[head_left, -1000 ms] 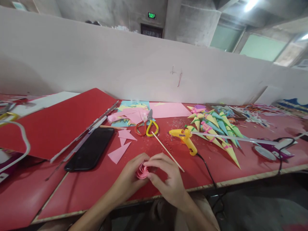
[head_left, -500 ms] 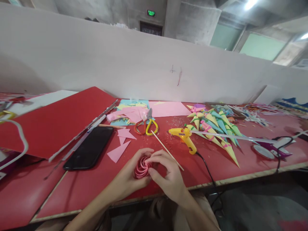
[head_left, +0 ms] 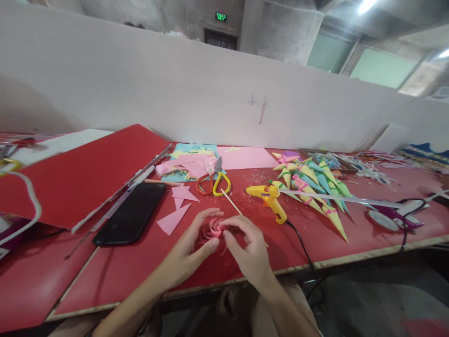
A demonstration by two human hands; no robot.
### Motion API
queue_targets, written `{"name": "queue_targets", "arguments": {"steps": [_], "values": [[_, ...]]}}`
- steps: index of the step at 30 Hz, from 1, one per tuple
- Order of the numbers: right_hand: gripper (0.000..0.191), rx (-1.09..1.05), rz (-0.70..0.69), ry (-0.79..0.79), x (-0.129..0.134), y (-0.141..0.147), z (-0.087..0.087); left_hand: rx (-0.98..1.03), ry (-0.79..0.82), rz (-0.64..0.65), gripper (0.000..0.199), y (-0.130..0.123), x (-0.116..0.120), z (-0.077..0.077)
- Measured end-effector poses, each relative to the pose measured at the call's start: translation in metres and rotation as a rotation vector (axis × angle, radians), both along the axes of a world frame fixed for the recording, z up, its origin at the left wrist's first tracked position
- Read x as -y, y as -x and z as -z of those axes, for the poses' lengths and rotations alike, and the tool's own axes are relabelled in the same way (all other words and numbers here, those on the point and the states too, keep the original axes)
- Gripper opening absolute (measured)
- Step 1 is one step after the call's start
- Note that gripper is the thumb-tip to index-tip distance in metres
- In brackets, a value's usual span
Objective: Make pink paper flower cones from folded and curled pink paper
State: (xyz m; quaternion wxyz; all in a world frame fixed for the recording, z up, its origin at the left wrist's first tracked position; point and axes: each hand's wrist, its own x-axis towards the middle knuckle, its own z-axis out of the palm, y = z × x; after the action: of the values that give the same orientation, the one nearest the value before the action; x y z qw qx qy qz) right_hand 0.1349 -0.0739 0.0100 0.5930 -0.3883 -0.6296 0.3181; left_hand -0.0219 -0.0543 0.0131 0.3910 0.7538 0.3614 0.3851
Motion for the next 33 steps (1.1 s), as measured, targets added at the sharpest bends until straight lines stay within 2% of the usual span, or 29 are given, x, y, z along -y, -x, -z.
{"name": "queue_targets", "arguments": {"steps": [9, 13, 19, 27, 33], "values": [[0.016, 0.055, 0.063, -0.019, -0.0004, 0.0007, -0.0032, -0.032, -0.041, -0.072, 0.034, 0.0008, 0.0008, -0.0091], [0.017, 0.113, 0.082, -0.068, 0.0004, -0.0001, -0.004, -0.018, -0.087, -0.049, 0.031, 0.0012, -0.0002, -0.0059], [0.016, 0.123, 0.11, -0.042, 0.0, 0.001, -0.0005, 0.017, -0.114, -0.081, 0.02, 0.0014, -0.0013, 0.0001], [0.014, 0.101, 0.159, -0.001, -0.0025, -0.0013, -0.0008, -0.214, -0.301, -0.154, 0.008, 0.0004, -0.0058, -0.0029], [0.016, 0.082, 0.15, 0.021, -0.0043, -0.0014, 0.0016, -0.184, -0.32, -0.172, 0.012, -0.0013, -0.0069, -0.0054]]}}
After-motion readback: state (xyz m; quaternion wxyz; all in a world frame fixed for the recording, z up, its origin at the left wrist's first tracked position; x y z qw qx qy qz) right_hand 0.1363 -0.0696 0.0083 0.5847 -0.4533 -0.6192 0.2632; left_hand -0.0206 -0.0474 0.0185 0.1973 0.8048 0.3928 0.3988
